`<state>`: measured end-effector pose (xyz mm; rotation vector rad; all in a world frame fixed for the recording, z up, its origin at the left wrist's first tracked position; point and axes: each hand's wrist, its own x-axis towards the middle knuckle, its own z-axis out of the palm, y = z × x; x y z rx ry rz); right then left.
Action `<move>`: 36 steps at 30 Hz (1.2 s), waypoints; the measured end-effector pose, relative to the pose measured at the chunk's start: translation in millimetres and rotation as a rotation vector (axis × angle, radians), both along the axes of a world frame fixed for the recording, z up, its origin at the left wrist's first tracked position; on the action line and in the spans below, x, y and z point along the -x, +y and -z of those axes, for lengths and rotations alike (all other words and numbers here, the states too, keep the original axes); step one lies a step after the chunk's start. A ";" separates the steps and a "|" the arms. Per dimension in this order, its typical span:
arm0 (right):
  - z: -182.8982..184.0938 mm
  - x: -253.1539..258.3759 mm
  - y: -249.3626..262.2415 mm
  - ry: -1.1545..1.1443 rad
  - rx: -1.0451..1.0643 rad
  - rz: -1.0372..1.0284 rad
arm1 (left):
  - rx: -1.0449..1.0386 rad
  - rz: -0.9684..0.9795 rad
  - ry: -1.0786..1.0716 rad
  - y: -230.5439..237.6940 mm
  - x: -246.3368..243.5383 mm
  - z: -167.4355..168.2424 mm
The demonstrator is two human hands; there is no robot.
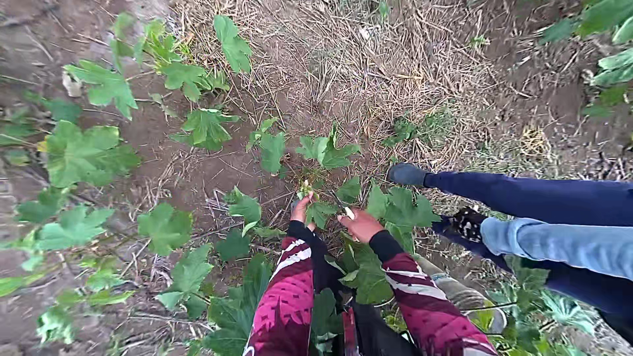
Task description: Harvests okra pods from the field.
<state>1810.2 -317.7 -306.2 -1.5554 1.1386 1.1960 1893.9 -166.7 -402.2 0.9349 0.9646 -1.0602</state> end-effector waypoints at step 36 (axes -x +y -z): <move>27.0 -121.5 3.1 0.128 -0.106 -0.766 | -0.304 0.490 -0.192 67.0 -15.9 19.8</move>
